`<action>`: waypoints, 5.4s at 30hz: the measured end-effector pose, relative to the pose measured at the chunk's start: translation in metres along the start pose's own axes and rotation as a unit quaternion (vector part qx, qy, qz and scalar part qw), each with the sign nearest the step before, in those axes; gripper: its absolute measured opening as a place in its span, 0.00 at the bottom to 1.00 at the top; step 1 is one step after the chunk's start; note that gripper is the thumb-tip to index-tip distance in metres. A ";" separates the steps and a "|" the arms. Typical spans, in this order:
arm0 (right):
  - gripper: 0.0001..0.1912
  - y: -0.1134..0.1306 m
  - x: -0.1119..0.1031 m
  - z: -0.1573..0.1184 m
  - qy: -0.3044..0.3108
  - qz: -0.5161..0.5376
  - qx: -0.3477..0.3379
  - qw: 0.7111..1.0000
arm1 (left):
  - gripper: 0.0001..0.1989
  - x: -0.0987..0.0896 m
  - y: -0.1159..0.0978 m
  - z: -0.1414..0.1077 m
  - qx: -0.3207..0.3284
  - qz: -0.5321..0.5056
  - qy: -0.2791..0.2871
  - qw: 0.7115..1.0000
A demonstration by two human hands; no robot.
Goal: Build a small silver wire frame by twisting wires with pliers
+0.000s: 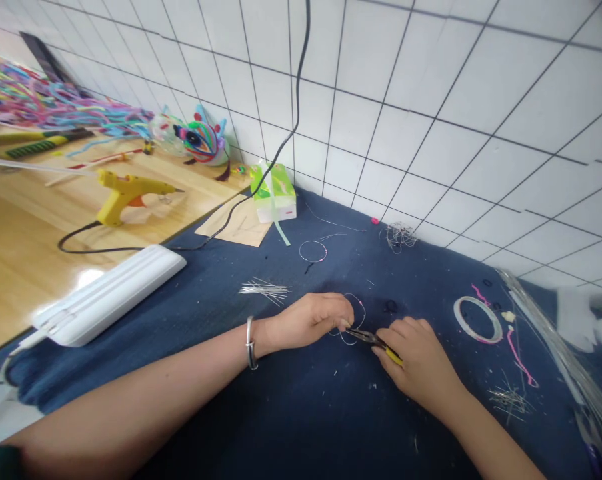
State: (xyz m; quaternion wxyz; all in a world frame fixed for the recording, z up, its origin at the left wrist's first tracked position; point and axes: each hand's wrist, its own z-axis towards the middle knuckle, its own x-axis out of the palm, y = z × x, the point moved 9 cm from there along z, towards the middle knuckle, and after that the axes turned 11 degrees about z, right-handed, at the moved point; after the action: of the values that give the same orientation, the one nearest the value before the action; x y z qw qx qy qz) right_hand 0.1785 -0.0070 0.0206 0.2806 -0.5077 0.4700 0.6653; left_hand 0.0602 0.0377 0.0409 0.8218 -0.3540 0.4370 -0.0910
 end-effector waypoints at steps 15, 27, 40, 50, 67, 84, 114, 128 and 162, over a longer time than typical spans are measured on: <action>0.07 0.001 -0.002 0.000 -0.014 0.007 -0.010 1.000 | 0.09 0.000 -0.002 0.001 0.002 -0.007 0.001 1.000; 0.07 0.002 0.000 -0.001 -0.031 -0.016 -0.013 0.999 | 0.09 0.001 -0.001 0.001 -0.007 0.006 0.006 1.000; 0.06 0.005 -0.004 0.000 -0.039 -0.018 -0.014 0.999 | 0.08 -0.005 -0.001 0.003 -0.014 0.000 -0.020 1.000; 0.06 0.003 -0.002 -0.001 -0.035 -0.005 -0.011 0.999 | 0.08 -0.006 -0.004 0.004 -0.011 0.004 -0.024 1.000; 0.07 0.005 -0.006 -0.001 -0.047 -0.014 -0.016 0.999 | 0.09 -0.006 -0.007 0.003 0.003 0.013 -0.028 1.000; 0.07 0.002 -0.004 0.000 -0.045 -0.013 -0.008 0.999 | 0.07 -0.008 -0.007 0.004 -0.003 0.018 -0.044 0.999; 0.07 0.003 0.001 -0.002 -0.035 -0.003 -0.014 0.999 | 0.07 -0.008 -0.010 0.003 0.004 0.019 -0.031 0.999; 0.08 0.004 0.000 -0.002 -0.038 -0.001 -0.017 0.999 | 0.06 -0.007 -0.010 0.003 0.004 0.016 -0.027 0.999; 0.11 0.021 -0.027 0.030 -0.153 0.322 0.113 0.927 | 0.06 -0.024 -0.014 -0.001 -0.037 -0.062 -0.127 0.989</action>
State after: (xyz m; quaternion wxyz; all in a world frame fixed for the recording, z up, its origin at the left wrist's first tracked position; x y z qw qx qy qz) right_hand 0.1566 0.0147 0.0544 0.1754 -0.1858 0.6316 0.7320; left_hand 0.0473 0.0379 0.0656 0.8499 -0.4191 0.3092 -0.0802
